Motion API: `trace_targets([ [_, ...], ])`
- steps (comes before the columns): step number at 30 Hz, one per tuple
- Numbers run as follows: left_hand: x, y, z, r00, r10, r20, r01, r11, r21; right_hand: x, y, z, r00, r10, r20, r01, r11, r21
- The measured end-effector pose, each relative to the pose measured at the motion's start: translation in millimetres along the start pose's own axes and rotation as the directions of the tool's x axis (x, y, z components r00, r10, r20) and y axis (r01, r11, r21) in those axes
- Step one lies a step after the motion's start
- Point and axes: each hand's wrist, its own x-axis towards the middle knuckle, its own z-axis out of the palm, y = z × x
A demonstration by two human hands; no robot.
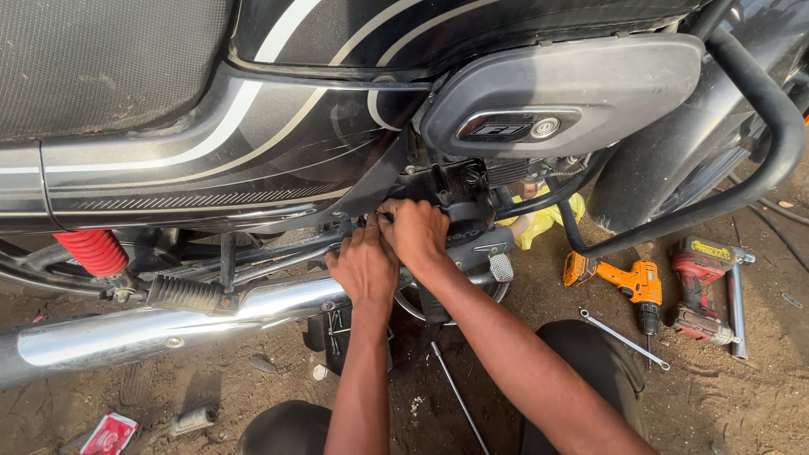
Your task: Servicing a motorcycle by working on the engine components, draining oil, and reattaching side panels.
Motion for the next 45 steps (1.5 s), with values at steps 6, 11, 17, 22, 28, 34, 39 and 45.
trace_targets([
  [6, -0.2, -14.0, 13.1, 0.975, -0.208, 0.078, 0.217, 0.819, -0.531, 1.0, 0.3, 2.2, 1.0, 0.021, 0.016, -0.021, 0.999, 0.026],
  [11, 1.2, -14.7, 15.4, 0.93, -0.304, 0.208, 0.358, 0.615, -0.703, 0.2, 4.2, -1.6, 1.0, -0.002, -0.002, 0.002, 0.998, 0.068],
  [17, 2.4, -13.9, 16.2, 0.913, -0.322, 0.252, 0.396, 0.538, -0.744, -0.8, 5.8, -11.7, 0.993, 0.012, 0.114, -0.039, 0.971, 0.238],
  [22, -2.2, -20.7, 24.3, 0.921, -0.317, 0.226, 0.365, 0.502, -0.784, -0.4, 19.4, -12.1, 0.978, -0.078, 0.192, 0.018, 0.956, 0.294],
  [28, -17.0, -21.9, 5.4, 0.892, -0.351, 0.286, 0.433, 0.475, -0.766, -24.3, 18.4, -13.3, 0.97, -0.155, 0.187, 0.101, 0.957, 0.271],
  [34, -44.6, -52.1, -20.7, 0.752, -0.323, 0.575, 0.614, 0.023, -0.789, -63.1, 14.2, -18.8, 0.895, -0.423, 0.142, 0.345, 0.859, 0.378],
  [39, -78.7, -88.1, -28.8, 0.479, -0.325, 0.815, 0.878, 0.166, -0.45, -80.1, 17.9, -32.0, 0.748, -0.491, 0.447, 0.381, 0.869, 0.316],
  [45, -124.1, -132.0, 6.1, 0.528, -0.43, 0.732, 0.736, 0.662, -0.143, -93.1, 24.9, -65.1, 0.687, -0.366, 0.628, 0.331, 0.927, 0.178],
])
